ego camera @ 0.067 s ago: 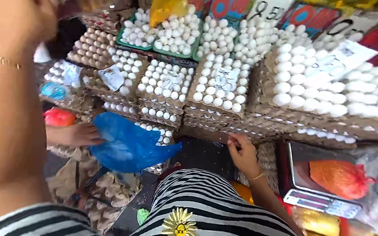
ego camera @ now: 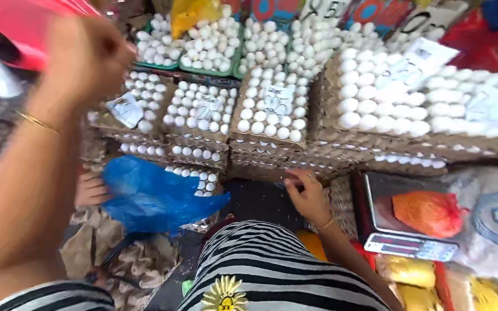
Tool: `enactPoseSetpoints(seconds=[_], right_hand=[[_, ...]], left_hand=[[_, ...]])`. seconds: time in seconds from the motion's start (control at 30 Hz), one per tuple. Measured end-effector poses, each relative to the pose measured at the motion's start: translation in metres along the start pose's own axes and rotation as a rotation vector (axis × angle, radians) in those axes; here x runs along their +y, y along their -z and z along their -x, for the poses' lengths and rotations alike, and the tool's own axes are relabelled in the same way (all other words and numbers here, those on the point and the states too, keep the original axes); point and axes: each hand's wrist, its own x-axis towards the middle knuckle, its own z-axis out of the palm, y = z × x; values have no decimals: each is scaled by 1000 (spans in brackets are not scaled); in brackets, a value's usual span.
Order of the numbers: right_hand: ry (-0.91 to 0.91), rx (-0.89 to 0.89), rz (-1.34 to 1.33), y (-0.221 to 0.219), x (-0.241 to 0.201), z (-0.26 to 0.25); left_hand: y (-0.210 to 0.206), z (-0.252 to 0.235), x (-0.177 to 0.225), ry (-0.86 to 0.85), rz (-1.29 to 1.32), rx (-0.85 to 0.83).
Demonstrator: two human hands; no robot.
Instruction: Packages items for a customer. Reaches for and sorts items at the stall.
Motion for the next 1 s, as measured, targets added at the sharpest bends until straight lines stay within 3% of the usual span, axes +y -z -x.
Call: enactPoseSetpoints(seconds=[0.1, 0.2, 0.3, 0.37, 0.4, 0.57, 0.67, 0.7, 0.8, 0.83, 1.0], right_hand=[[58, 46, -154, 17, -6, 0], [66, 168, -342, 46, -3, 13], [50, 318, -388, 89, 16, 42], [8, 356, -292, 118, 28, 62], [-30, 368, -255, 130, 30, 71], [-401, 414, -559, 177, 12, 89], [-537, 556, -666, 198, 23, 90], [-521, 563, -700, 203, 33, 91], [-418, 530, -822, 202, 61, 93], [-421, 539, -830, 198, 65, 92], [-555, 581, -785, 165, 67, 75]], left_hand=[[-122, 25, 130, -412, 461, -211], [-215, 62, 239, -652, 899, -446], [-244, 75, 311, -818, 1045, -390], [-255, 70, 341, -852, 1036, -288], [-262, 66, 351, -853, 996, -319], [-309, 66, 353, -613, 1030, -957], [-323, 72, 322, -411, 1161, -1165], [-324, 76, 308, -268, 1274, -1142], [-334, 90, 276, 243, 1854, -814], [-337, 93, 270, 324, 1982, -752], [-334, 111, 286, 327, 1719, -848]])
